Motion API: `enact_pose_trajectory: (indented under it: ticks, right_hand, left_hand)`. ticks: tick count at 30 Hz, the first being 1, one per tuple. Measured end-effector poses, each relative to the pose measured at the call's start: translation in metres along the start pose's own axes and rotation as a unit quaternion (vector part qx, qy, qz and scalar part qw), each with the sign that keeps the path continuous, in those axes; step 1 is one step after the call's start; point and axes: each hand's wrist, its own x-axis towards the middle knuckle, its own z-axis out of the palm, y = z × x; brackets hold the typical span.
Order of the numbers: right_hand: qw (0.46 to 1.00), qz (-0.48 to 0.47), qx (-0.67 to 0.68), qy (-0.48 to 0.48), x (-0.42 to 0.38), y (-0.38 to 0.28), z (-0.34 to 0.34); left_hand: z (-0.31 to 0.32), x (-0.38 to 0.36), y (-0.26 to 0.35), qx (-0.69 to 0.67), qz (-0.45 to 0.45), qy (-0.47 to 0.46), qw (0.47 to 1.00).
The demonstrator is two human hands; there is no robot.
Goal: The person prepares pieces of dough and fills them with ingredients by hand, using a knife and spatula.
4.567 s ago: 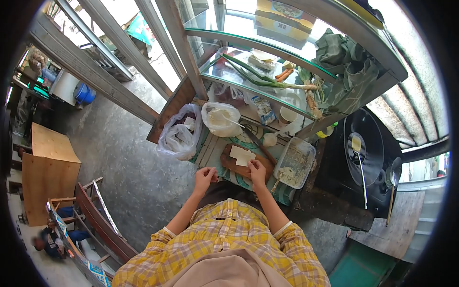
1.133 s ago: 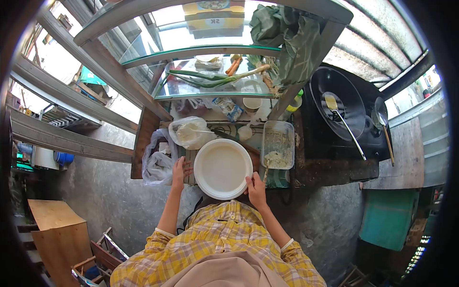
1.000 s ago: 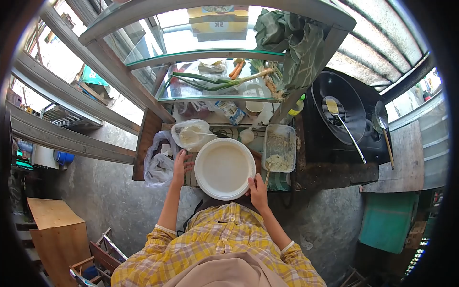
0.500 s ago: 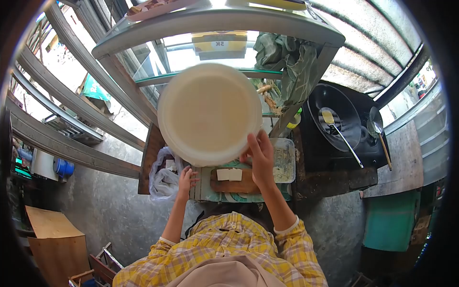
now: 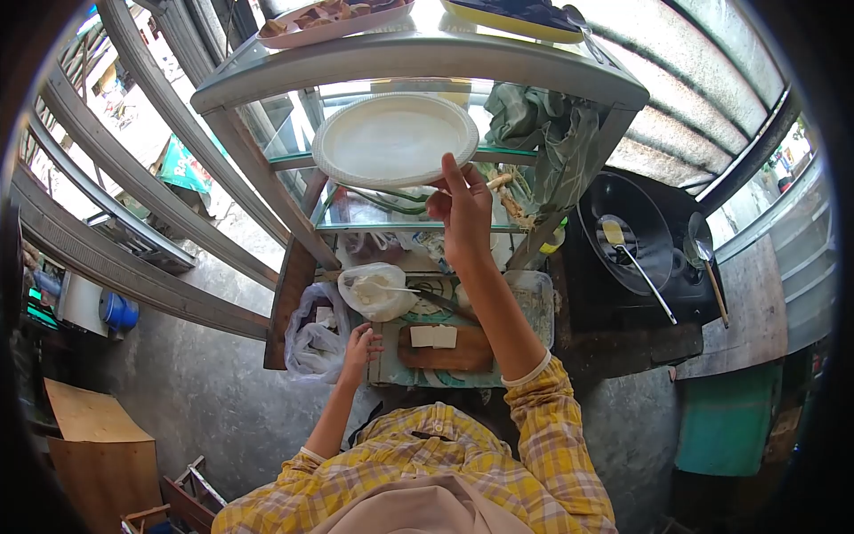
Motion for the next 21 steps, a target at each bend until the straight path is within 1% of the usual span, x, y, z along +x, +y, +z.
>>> enact_pose_trajectory:
  ticks: [7,15,18,19,21]
  right_hand:
    - [1.0,0.014,-0.012,-0.019,0.01,-0.004,0.005]
    - [0.998,0.048,-0.01,-0.027,0.0,-0.002,-0.005]
    - [0.997,0.06,-0.031,-0.043,-0.016,0.0,-0.013]
    - [0.997,0.042,-0.052,-0.044,-0.023,0.005,-0.019]
    - [0.993,0.065,-0.088,-0.042,-0.038,0.018,-0.039]
  left_hand:
    - [0.005,0.002,-0.001,-0.01,-0.009,0.002,1.0]
    - [0.015,0.003,-0.001,-0.012,-0.01,0.008,1.0]
    - [0.02,0.003,-0.004,-0.02,-0.013,0.015,1.0]
    - [0.022,0.003,-0.006,-0.019,-0.013,0.016,1.0]
    - [0.025,0.005,-0.013,-0.018,-0.013,0.005,1.0]
